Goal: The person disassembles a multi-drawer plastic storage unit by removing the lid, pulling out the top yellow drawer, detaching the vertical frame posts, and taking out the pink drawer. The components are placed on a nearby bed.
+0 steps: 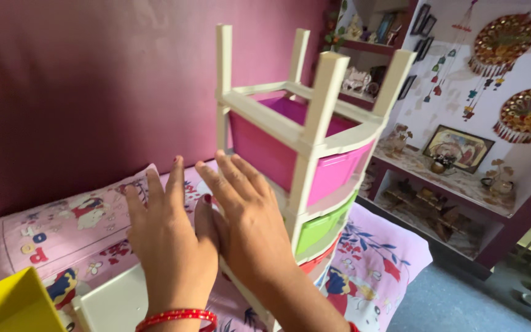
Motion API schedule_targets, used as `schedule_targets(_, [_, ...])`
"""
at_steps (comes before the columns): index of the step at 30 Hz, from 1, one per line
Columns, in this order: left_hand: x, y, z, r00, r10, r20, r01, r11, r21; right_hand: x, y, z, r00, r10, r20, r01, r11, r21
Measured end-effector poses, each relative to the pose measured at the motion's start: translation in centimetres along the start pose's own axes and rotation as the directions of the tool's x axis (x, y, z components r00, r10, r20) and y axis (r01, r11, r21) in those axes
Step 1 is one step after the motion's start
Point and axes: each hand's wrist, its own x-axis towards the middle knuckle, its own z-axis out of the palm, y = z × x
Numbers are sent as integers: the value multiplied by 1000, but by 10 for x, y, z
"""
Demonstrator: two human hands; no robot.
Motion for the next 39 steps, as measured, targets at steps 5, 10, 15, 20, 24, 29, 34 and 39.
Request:
schedule_targets(5, [7,56,20,989,110,-93,-120,987,-106,8,35,-52,997,-38,-63,35,998,-46])
schedule_targets(10, [13,96,43,986,120,-117,-146,957,-252,12,69,-87,996,-69,-59,65,995,-71])
schedule_targets(15, [22,118,60,998,58,-37,-68,908,-414,15,91,-98,993,-66,-93,58,995,-78])
schedule_targets(20, [36,130,77,999,-7,46,27,888,-460,18,115,-102,994,-16,-104,12,999,-36])
schedule_targets(24, [53,138,92,1000,21,18,-9,874,-487,22,137,-102,993,85,-85,-87,996,-9])
schedule_targets(29, [64,141,107,972,-99,214,199,828,-524,25,165,-99,992,123,-30,-123,992,21])
schedule_targets(34, [66,143,116,975,-79,207,177,840,-512,26,182,-91,996,31,85,-30,1000,-8])
schedule_targets(39, [65,147,126,993,-27,114,82,853,-515,33,202,-80,990,0,143,-11,997,73])
